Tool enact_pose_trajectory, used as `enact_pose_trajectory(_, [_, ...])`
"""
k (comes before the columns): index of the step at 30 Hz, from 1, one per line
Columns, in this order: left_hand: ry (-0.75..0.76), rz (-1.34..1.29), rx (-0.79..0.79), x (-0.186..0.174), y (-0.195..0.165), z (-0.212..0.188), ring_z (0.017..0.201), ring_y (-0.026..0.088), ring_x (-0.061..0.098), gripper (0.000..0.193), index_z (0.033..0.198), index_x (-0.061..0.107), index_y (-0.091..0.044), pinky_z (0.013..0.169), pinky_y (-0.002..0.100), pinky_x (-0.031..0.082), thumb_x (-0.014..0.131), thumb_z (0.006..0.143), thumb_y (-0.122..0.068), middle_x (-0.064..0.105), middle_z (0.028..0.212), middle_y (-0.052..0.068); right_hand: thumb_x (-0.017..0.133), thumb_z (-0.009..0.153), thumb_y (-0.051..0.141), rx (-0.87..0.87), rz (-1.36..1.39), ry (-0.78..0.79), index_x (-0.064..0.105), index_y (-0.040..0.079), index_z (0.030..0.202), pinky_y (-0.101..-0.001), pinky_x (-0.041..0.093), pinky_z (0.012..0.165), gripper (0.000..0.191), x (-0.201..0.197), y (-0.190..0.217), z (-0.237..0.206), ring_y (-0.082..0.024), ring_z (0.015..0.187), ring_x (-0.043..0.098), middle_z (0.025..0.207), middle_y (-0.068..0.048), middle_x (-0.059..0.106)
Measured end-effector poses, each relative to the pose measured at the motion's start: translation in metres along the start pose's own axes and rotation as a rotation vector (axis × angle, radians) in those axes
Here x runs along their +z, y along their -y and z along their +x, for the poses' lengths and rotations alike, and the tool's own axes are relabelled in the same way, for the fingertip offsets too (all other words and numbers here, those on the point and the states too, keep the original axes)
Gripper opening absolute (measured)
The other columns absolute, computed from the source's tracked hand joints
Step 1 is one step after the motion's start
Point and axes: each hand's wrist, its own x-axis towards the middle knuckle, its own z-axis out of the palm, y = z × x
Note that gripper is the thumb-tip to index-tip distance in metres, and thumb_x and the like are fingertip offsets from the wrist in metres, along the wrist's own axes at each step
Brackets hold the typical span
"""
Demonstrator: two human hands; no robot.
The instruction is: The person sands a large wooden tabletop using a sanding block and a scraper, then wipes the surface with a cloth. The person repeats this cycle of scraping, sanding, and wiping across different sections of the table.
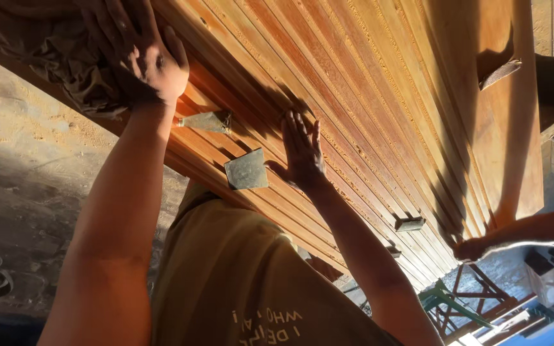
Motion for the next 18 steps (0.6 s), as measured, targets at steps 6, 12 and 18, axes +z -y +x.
enact_pose_trajectory(6, [-0.214,-0.007,0.085,-0.004,-0.002,0.003,0.151,0.052,0.030,0.057,0.161,0.049,-0.006,0.129,0.063,0.023,0.057,0.107,-0.021,0.030,0.163,0.027,0.072,0.098,0.065,-0.121,0.053,-0.133,0.021,-0.002,0.163,-0.0649,0.005,0.130,0.107,0.024,0.004,0.047,-0.033,0.161,0.016,0.172,-0.019,0.016])
enact_pose_trajectory(12, [0.007,-0.025,-0.037,-0.010,-0.005,0.005,0.147,0.057,0.030,0.058,0.161,0.048,-0.003,0.125,0.066,0.024,0.054,0.106,-0.022,0.032,0.161,0.033,0.071,0.088,0.068,-0.031,-0.011,-0.003,0.021,-0.003,0.160,-0.0683,0.004,0.125,0.112,0.001,0.000,0.017,-0.034,0.158,0.017,0.169,-0.022,0.016])
enact_pose_trajectory(18, [0.075,-0.061,-0.041,-0.013,-0.005,0.001,0.149,0.056,0.029,0.060,0.162,0.043,0.000,0.126,0.065,0.022,0.052,0.108,-0.025,0.031,0.161,0.034,0.072,0.095,0.065,-0.116,0.010,-0.136,0.022,-0.005,0.162,-0.0683,0.006,0.127,0.110,0.005,0.017,0.068,-0.037,0.160,0.015,0.170,-0.023,0.016])
